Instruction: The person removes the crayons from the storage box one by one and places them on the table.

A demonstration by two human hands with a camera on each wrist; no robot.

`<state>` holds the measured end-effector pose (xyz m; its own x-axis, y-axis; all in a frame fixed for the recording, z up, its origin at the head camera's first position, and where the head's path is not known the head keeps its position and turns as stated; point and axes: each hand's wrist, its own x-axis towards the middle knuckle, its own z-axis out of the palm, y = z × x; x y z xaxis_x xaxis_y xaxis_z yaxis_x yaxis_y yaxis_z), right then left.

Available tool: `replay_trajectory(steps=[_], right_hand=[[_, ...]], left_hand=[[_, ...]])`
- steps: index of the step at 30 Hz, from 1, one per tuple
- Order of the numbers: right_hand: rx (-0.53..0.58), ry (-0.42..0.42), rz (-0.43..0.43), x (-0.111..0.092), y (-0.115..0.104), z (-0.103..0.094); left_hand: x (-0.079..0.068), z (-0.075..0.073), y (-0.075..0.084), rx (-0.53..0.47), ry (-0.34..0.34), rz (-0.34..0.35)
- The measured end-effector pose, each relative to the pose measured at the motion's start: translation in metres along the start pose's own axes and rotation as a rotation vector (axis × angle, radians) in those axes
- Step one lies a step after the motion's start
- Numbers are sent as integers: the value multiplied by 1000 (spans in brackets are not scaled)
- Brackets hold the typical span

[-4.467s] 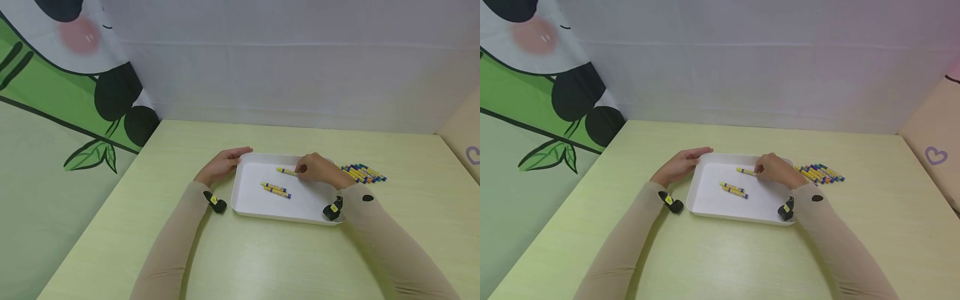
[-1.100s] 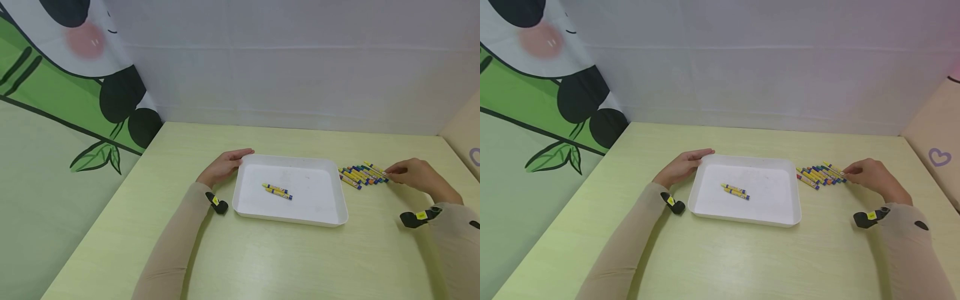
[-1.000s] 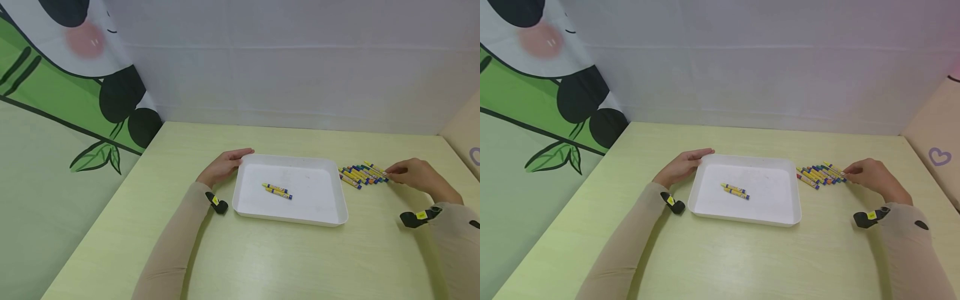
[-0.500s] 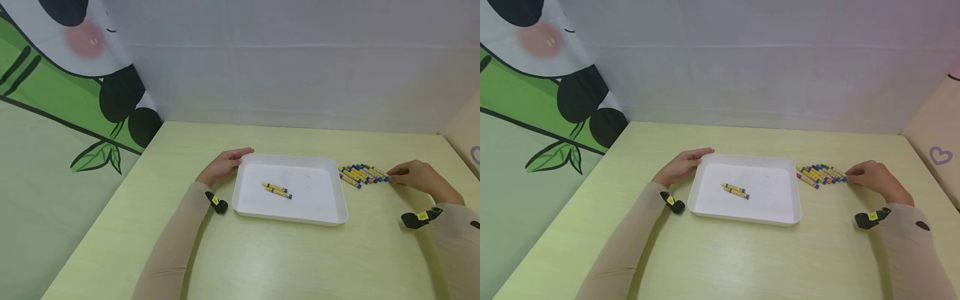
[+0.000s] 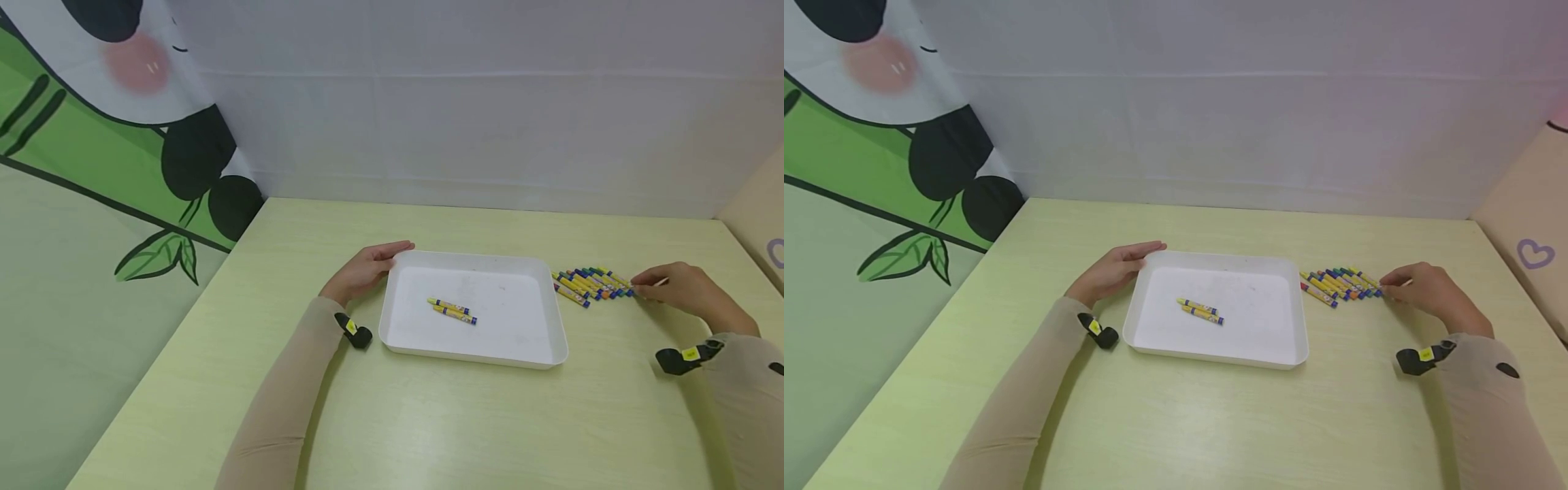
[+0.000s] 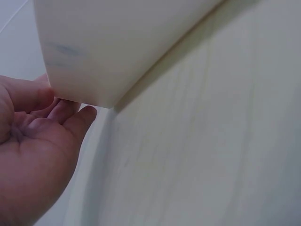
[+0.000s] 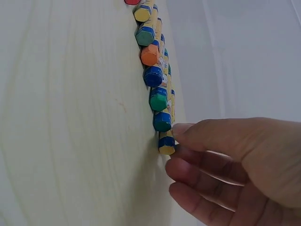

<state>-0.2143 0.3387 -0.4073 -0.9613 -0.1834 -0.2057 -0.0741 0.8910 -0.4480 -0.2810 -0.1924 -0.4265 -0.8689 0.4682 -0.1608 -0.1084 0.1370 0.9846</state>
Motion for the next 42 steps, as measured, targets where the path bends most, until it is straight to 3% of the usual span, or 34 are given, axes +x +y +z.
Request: replay_trajectory(steps=[13,31,42], right_hand=[[5,35,3,-1,-11,-5],[58,68,-75,3,-60,-18],[48,68,-144,5,-104,-26]], left_hand=[[1,0,0,0,-3,8],[3,0,-2,10,8,3],[2,0,0,2,2,9]])
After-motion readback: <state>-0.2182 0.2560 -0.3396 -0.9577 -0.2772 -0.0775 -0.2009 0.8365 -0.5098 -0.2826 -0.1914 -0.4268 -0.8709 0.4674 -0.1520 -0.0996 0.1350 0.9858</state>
